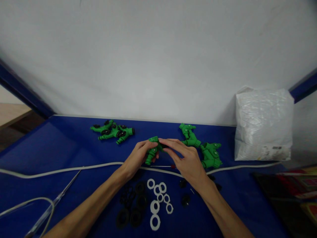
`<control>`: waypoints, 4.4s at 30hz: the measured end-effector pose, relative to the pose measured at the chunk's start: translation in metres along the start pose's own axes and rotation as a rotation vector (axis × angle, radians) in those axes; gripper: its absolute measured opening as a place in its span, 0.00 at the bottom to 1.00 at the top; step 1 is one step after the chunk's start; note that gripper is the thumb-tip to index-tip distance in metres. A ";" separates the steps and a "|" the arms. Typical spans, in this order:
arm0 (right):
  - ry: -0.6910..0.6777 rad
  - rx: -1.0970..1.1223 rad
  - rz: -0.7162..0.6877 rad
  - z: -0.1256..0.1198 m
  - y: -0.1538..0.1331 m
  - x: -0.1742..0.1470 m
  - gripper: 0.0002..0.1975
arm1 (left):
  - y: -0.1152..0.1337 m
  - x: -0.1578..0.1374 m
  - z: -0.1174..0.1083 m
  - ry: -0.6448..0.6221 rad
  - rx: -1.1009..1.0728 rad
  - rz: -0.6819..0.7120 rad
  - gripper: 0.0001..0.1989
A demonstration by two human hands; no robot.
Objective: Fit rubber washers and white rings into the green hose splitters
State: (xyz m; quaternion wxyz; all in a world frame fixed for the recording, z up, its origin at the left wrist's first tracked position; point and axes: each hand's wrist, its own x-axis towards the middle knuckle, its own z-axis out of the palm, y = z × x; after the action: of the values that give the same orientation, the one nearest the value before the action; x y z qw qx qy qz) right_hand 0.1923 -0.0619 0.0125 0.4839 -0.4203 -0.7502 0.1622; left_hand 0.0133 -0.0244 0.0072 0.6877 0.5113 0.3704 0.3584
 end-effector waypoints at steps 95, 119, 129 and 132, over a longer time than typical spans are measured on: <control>0.129 0.235 0.238 0.003 -0.007 0.002 0.02 | 0.001 -0.002 0.003 -0.054 -0.262 -0.107 0.25; 0.095 -0.327 -0.179 0.002 -0.009 -0.009 0.10 | 0.008 -0.002 0.008 0.076 -0.239 -0.109 0.17; 0.063 -0.080 0.066 0.003 -0.009 -0.004 0.07 | 0.008 -0.001 0.006 0.080 -0.198 -0.070 0.18; 0.054 0.088 0.245 0.004 -0.005 -0.003 0.03 | 0.009 -0.002 0.007 0.055 -0.181 -0.068 0.20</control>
State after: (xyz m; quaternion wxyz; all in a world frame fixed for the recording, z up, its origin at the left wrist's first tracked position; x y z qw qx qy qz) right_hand 0.1873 -0.0660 0.0121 0.4983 -0.4915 -0.6721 0.2417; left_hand 0.0169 -0.0273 0.0177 0.7324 0.4241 0.3727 0.3806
